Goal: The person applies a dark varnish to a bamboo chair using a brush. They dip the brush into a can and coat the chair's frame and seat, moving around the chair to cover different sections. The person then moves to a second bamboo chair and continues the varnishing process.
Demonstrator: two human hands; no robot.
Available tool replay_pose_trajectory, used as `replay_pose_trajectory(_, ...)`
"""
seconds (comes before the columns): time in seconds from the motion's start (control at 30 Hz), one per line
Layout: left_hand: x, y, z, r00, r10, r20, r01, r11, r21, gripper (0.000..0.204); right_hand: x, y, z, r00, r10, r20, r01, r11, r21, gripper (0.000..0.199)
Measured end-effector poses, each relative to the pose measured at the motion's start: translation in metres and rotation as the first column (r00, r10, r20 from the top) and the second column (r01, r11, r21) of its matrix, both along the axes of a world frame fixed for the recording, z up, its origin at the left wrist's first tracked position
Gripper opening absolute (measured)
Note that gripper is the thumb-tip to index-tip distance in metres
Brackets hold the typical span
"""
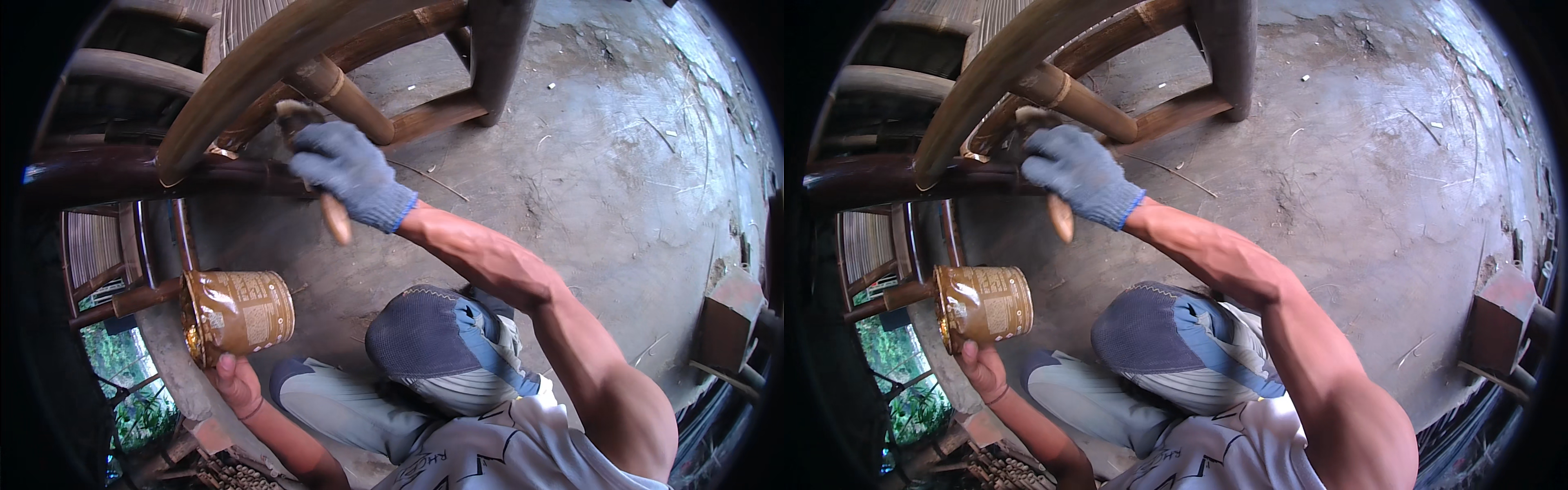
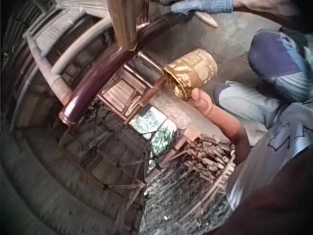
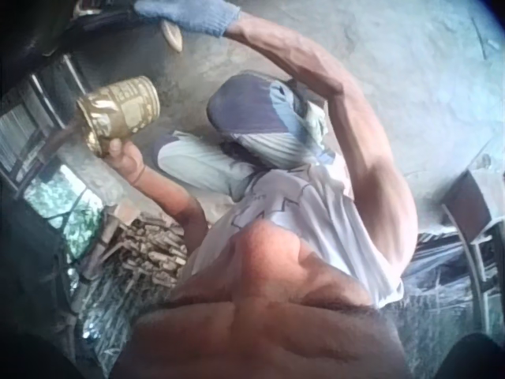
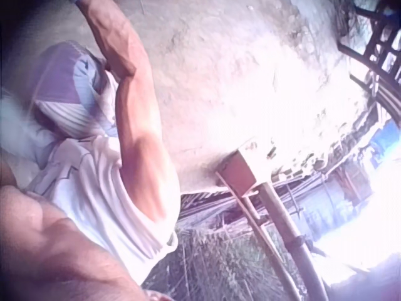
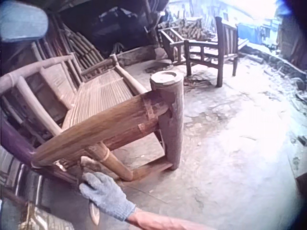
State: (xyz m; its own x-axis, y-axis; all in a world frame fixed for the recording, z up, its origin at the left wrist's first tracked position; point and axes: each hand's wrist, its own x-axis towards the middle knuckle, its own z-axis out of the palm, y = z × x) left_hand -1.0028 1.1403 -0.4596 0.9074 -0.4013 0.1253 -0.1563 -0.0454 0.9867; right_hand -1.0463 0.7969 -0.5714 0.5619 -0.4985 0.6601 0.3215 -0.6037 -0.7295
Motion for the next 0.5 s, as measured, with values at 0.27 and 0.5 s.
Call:
replay_pose_trajectory(0.27,0.002,0.012,-0.012,0.999,0.044,-0.024,-0.044,0.999,0.007,0.086,-0.069,-0.049,-0.123,0.98,-0.176,-0.098,0.2,0.811,0.549,0.031)
replay_pose_trajectory(0.5,0.011,0.028,-0.014,0.999,0.039,-0.037,-0.04,0.999,-0.031,0.083,-0.078,-0.068,-0.122,0.645,-0.709,-0.286,0.631,0.705,-0.325,0.032)
